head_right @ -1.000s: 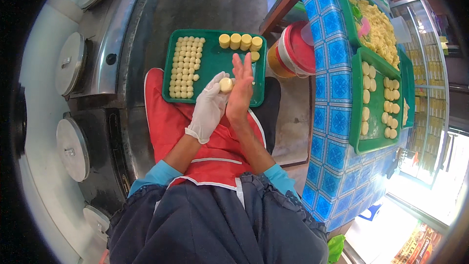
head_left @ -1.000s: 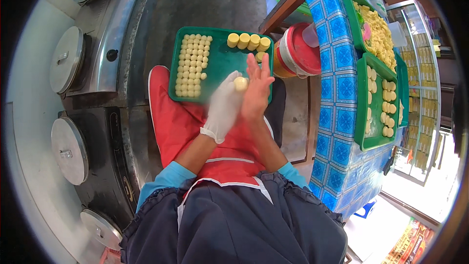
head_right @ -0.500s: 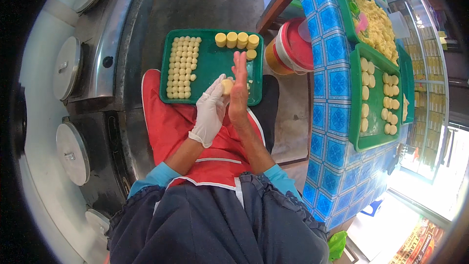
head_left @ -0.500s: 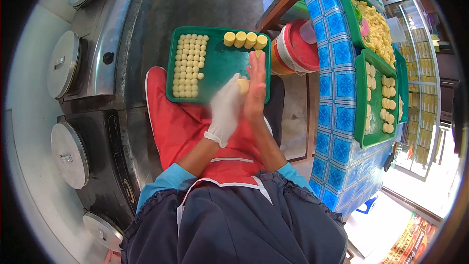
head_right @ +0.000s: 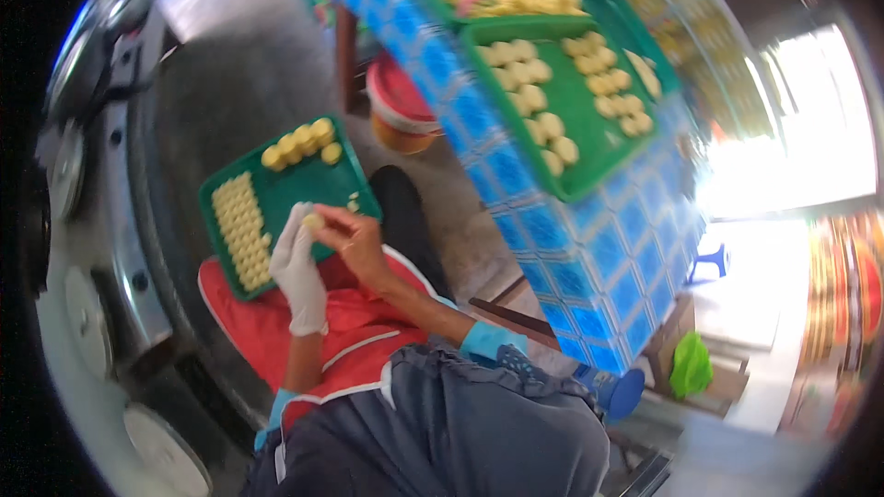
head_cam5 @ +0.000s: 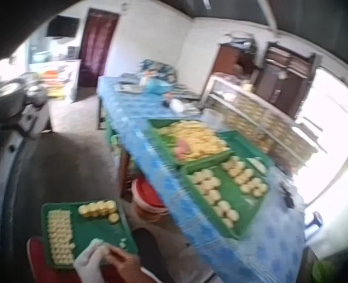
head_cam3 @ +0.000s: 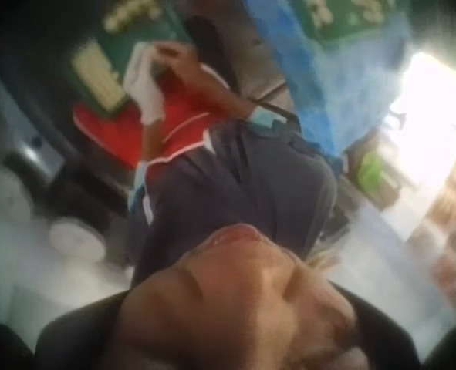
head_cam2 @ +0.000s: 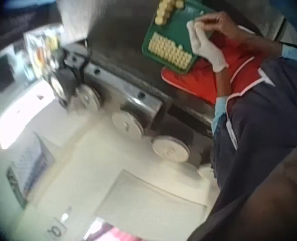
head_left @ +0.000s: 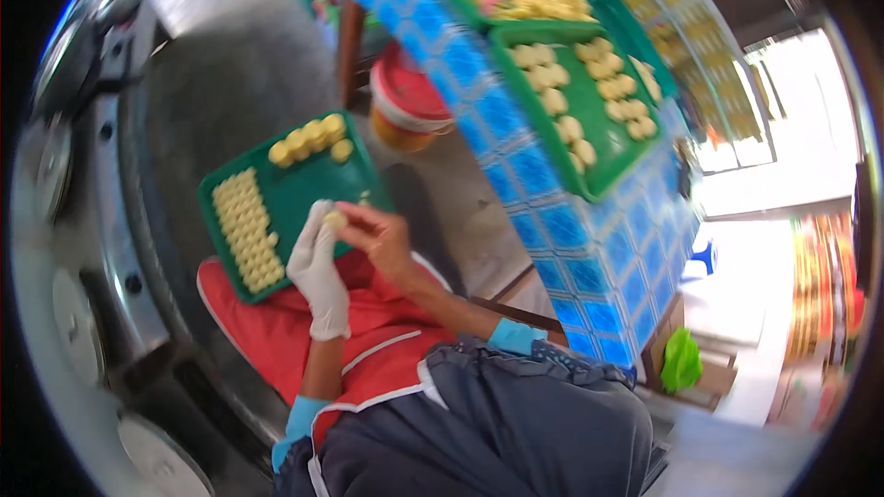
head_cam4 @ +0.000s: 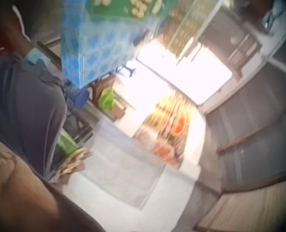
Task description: The person shapes dough into balls by hand, places them into a circular baking pan on a stove, covers the pan with a lid, and then uses a spatula to transfer the cooked pastries onto a paper-lined tray.
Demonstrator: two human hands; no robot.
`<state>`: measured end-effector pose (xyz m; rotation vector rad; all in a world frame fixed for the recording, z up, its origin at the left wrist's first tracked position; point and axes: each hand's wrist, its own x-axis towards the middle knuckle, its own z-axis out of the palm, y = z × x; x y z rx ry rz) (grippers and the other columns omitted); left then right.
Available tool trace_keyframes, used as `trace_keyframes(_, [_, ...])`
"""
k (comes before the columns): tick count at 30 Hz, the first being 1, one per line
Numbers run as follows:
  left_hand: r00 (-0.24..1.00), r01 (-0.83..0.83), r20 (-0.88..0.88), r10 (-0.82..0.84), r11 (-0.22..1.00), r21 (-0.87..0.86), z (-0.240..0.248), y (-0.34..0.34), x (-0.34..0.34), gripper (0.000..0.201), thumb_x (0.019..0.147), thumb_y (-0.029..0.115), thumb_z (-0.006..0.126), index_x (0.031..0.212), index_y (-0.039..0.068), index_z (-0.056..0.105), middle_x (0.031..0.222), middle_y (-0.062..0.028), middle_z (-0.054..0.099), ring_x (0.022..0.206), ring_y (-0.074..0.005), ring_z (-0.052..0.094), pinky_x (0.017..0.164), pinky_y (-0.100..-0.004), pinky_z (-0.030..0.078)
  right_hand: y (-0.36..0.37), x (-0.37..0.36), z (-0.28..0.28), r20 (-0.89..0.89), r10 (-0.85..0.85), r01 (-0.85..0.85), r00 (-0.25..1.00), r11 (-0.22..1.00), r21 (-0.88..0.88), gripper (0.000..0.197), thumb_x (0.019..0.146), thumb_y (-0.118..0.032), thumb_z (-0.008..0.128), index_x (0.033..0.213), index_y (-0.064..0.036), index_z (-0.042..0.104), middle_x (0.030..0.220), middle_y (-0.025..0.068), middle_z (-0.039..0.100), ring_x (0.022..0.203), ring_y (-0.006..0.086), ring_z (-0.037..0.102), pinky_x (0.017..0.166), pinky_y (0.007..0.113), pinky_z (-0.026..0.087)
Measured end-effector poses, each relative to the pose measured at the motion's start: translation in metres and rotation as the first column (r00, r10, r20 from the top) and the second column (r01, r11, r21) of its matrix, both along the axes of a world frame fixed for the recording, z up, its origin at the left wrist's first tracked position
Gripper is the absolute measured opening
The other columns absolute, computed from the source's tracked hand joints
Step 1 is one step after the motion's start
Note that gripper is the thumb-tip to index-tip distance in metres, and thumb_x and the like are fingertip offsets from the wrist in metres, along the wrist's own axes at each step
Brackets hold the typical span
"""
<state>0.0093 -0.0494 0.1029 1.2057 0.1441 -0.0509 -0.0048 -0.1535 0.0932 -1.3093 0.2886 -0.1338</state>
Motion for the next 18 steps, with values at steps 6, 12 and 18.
trace_keyframes(6, [0.982, 0.167, -0.079, -0.172, 0.984, -0.068, 0.004, -0.012, -0.006, 0.038, 0.093, 0.002, 0.06, 0.128, -0.012, 0.055, 0.121, -0.0139, 0.064, 0.107, -0.0159, 0.061, 0.097, -0.0273, 0.046, -0.043, -0.014, 0.011, -0.068, 0.101, -0.078, 0.993, 0.957, 0.278, 0.044, 0.088, 0.0, 0.065, 0.131, 0.0018, 0.056, 0.102, 0.0067, 0.067, 0.091, 0.0133, 0.065, 0.085, 0.026, 0.052])
trace_keyframes(12, [0.95, 0.307, -0.048, -0.309, 0.951, -0.044, 0.028, -0.032, -0.016, 0.037, 0.092, 0.002, 0.061, 0.127, -0.011, 0.056, 0.119, -0.0136, 0.065, 0.104, -0.0154, 0.062, 0.093, -0.026, 0.048, -0.067, -0.035, 0.035, -0.193, 0.03, 0.028, 0.981, 0.956, 0.293, 0.025, 0.085, -0.006, 0.072, 0.108, 0.0035, 0.068, 0.092, 0.0053, 0.07, 0.083, 0.0109, 0.065, 0.072, 0.023, 0.051])
trace_keyframes(18, [0.84, 0.541, 0.06, -0.539, 0.841, -0.018, 0.078, -0.056, -0.018, 0.041, 0.092, 0.002, 0.063, 0.13, -0.009, 0.055, 0.119, -0.0106, 0.065, 0.107, -0.0141, 0.062, 0.096, -0.0244, 0.045, -0.104, -0.054, 0.115, -0.044, -0.015, 0.01, 0.999, 0.993, -0.114, 0.035, 0.085, -0.005, 0.07, 0.119, -0.0007, 0.065, 0.097, 0.0022, 0.069, 0.083, 0.0078, 0.061, 0.07, 0.022, 0.049])
